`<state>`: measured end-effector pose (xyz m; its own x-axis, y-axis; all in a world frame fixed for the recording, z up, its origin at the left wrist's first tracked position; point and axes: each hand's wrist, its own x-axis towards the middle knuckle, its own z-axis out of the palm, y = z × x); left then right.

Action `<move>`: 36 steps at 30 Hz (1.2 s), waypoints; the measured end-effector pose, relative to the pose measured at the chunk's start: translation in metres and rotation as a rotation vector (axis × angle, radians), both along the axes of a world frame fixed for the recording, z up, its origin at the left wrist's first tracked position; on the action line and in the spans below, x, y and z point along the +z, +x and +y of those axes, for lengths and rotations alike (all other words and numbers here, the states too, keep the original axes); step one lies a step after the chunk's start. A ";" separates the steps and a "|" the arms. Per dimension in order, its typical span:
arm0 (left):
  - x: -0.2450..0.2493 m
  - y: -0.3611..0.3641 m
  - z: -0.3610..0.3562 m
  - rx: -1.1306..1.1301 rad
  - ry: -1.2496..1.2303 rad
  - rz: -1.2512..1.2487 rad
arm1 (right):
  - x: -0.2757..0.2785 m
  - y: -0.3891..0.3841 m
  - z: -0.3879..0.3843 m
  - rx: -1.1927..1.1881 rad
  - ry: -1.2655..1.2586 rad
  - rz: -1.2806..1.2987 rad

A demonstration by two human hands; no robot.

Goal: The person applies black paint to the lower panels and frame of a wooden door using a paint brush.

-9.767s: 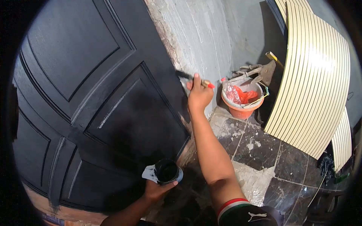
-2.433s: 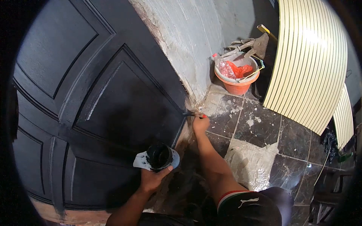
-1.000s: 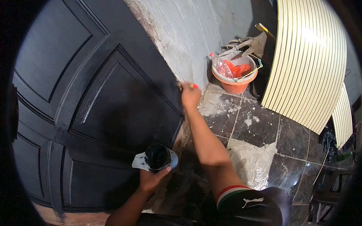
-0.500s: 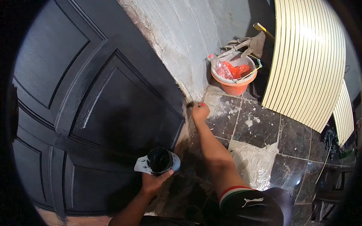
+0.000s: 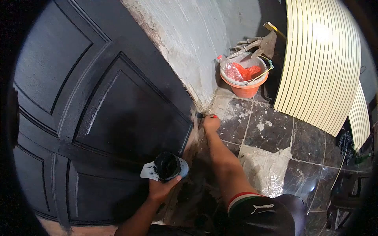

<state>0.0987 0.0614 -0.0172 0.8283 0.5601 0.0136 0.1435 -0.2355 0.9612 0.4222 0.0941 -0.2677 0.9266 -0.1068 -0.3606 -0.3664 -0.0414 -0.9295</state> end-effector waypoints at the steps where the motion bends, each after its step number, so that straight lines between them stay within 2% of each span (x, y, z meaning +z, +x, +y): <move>1: -0.001 -0.001 0.000 -0.001 -0.001 0.011 | -0.002 0.000 -0.005 0.045 -0.215 -0.075; 4: -0.002 0.001 -0.002 0.024 -0.052 -0.018 | 0.029 0.010 0.017 0.018 -0.147 -0.395; 6: -0.012 -0.003 0.005 -0.007 -0.067 0.010 | 0.106 0.012 0.023 -0.010 0.065 -0.476; 8: -0.016 -0.004 0.007 -0.021 -0.056 0.016 | 0.180 0.013 0.008 0.020 0.653 -0.218; 9: -0.016 -0.003 0.008 -0.020 -0.034 0.006 | 0.195 0.013 0.001 0.004 0.824 -0.165; 11: -0.016 0.001 0.007 -0.014 -0.014 -0.007 | 0.209 0.014 -0.008 -0.032 1.160 -0.054; 12: -0.013 0.003 0.005 -0.010 -0.016 -0.008 | 0.187 0.017 -0.004 0.006 1.240 -0.013; 15: -0.017 0.003 0.007 -0.011 0.005 -0.017 | 0.091 0.006 0.013 -0.031 1.081 0.156; 17: -0.018 0.002 0.007 -0.007 0.000 -0.013 | 0.005 0.004 0.017 -0.059 0.592 0.191; 20: -0.016 0.000 0.003 0.002 -0.034 -0.006 | -0.009 -0.011 -0.008 -0.022 -0.207 -0.049; 25: -0.011 -0.001 0.003 -0.020 -0.087 0.000 | 0.101 -0.010 0.003 0.044 0.208 -0.343; 28: -0.010 -0.001 0.003 -0.013 -0.065 0.027 | 0.147 0.001 -0.011 0.051 1.129 -0.006; 31: -0.016 -0.003 0.008 -0.051 0.038 0.033 | 0.119 -0.006 -0.014 0.094 1.246 0.161; 32: -0.016 -0.002 0.007 -0.036 -0.004 0.029 | 0.099 -0.018 -0.009 0.098 1.117 0.175; 34: -0.013 0.001 0.004 -0.008 -0.083 0.022 | 0.023 -0.038 0.011 -0.056 0.976 0.280; 36: -0.008 0.004 0.000 0.014 -0.078 0.009 | -0.015 -0.057 -0.007 -0.013 0.318 0.025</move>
